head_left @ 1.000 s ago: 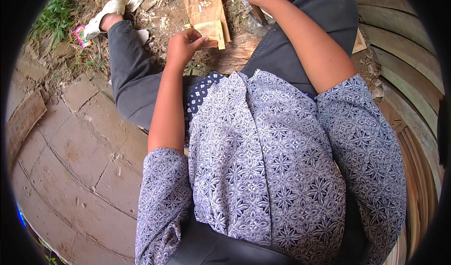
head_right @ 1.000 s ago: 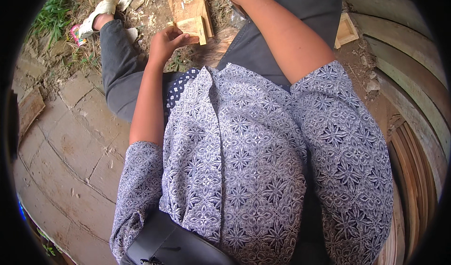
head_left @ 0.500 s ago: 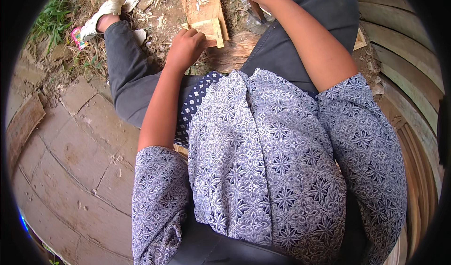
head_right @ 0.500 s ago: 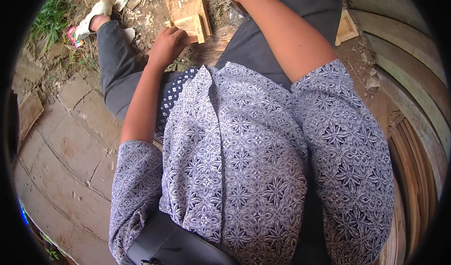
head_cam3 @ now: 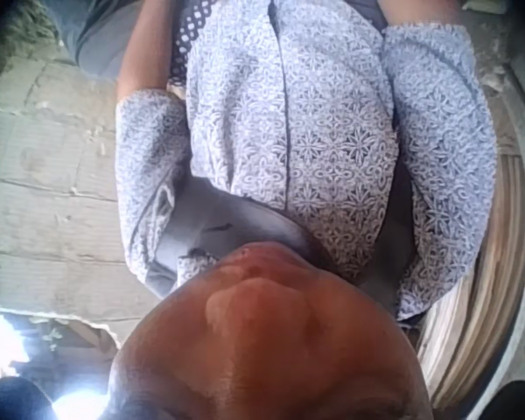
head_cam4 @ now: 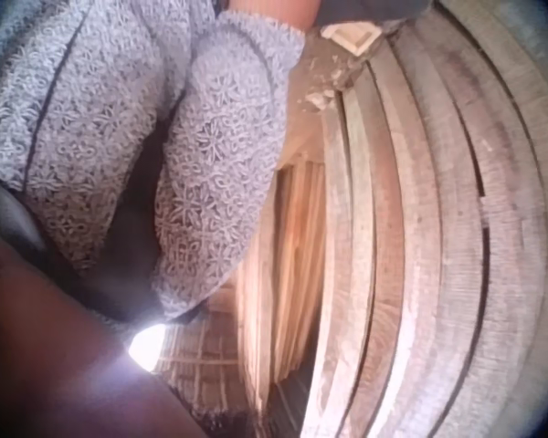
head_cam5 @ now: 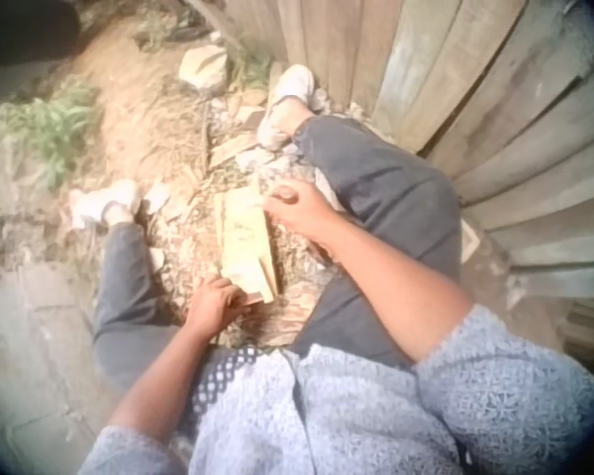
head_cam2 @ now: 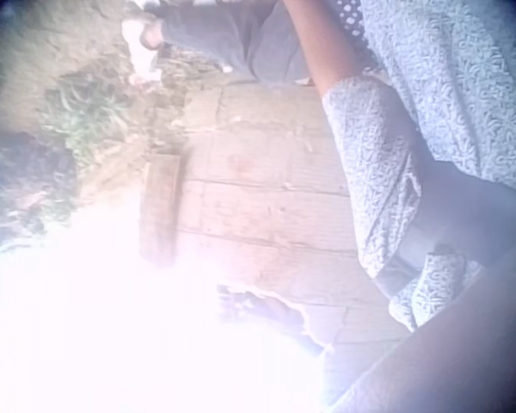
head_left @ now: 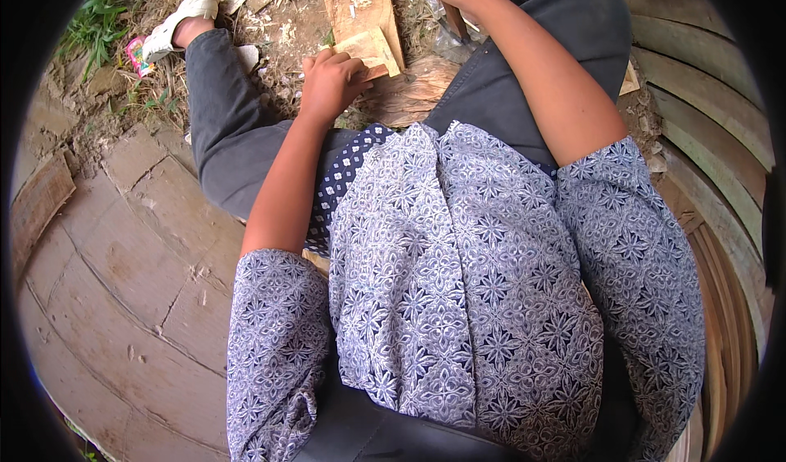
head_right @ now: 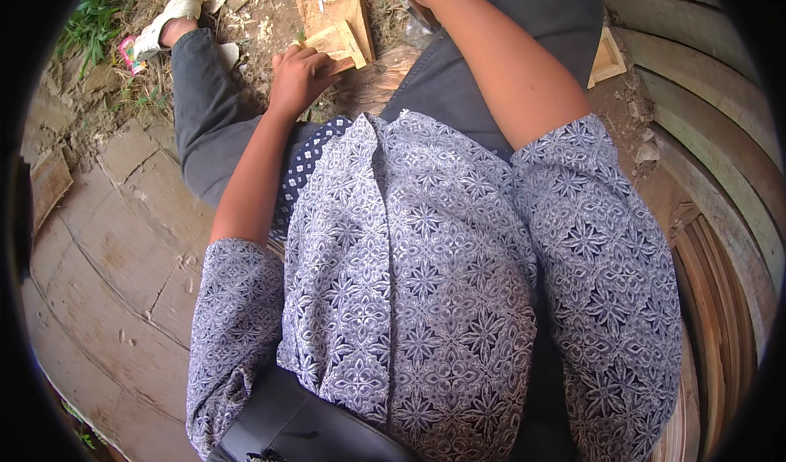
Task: The person sits on the ground and assembles small wooden pieces into a rectangular frame. They use a hammer to drive nails into the wood, repeatedly adjusting the pieces and checking alignment. The person also uses a chisel to refine the joints.
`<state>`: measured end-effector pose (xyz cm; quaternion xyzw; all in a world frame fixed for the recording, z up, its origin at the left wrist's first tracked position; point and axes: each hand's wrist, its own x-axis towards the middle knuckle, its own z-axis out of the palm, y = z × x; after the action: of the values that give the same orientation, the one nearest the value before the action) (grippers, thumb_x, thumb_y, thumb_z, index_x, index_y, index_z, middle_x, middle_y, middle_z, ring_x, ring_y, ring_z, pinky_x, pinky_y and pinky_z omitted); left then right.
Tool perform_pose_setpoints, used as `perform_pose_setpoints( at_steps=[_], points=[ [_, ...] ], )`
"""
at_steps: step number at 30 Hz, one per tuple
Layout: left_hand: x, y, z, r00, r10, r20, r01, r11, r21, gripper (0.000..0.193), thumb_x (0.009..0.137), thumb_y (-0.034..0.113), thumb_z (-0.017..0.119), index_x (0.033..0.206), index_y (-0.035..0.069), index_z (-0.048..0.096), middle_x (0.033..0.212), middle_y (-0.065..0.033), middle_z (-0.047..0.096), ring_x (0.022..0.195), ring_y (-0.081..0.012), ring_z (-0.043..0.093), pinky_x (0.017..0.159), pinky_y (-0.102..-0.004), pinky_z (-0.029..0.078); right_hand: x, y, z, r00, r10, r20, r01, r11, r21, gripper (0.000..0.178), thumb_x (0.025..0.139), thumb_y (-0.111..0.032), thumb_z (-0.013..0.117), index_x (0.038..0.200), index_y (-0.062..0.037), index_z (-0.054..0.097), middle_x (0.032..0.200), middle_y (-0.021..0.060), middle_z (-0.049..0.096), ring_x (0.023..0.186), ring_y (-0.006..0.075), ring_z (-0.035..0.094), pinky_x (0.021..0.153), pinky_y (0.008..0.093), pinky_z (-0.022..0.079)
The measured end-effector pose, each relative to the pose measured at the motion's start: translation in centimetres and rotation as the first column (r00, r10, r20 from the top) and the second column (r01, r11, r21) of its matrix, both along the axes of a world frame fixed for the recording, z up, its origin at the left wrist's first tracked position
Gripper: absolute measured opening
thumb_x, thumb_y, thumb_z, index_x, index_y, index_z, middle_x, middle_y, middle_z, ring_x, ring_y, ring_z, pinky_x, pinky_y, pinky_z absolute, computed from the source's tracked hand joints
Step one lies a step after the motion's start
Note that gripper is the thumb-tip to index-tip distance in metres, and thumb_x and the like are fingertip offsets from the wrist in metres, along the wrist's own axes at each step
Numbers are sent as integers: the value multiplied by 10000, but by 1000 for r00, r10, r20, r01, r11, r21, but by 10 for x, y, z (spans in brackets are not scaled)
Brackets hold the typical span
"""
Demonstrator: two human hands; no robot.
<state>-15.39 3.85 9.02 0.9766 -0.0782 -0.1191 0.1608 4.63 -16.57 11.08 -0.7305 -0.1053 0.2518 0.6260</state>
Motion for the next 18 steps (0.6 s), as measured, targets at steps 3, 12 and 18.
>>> perform_pose_setpoints(
  at_steps=[3, 12, 18],
  points=[
    [-2, 0, -7, 999, 44, 29, -42, 998, -46, 254, 711, 309, 862, 881, 182, 722, 876, 10, 646, 960, -232, 588, 846, -413, 365, 1, -2, 6, 1000, 17, 14, -17, 1000, -4, 124, 923, -144, 709, 944, -24, 684, 813, 15, 661, 731, 97, 572, 655, 300, 473],
    [-4, -1, -9, 988, 154, 25, -147, 973, -179, 264, 753, 309, 853, 932, 169, 718, 902, 10, 652, 986, -242, 583, 856, -409, 355, -28, 3, 8, 891, 357, 280, -349, 934, -78, 147, 938, -190, 716, 922, -51, 671, 856, -1, 725, 816, 67, 630, 781, 266, 520],
    [-6, 2, -14, 986, 161, 37, -148, 959, -240, 279, 768, 257, 838, 995, 150, 717, 970, 6, 650, 1015, -240, 579, 877, -423, 359, -41, 14, 10, 823, 563, 77, -516, 798, -310, 170, 950, -179, 710, 899, -36, 634, 841, 20, 727, 778, 113, 630, 762, 302, 515]
  ],
)
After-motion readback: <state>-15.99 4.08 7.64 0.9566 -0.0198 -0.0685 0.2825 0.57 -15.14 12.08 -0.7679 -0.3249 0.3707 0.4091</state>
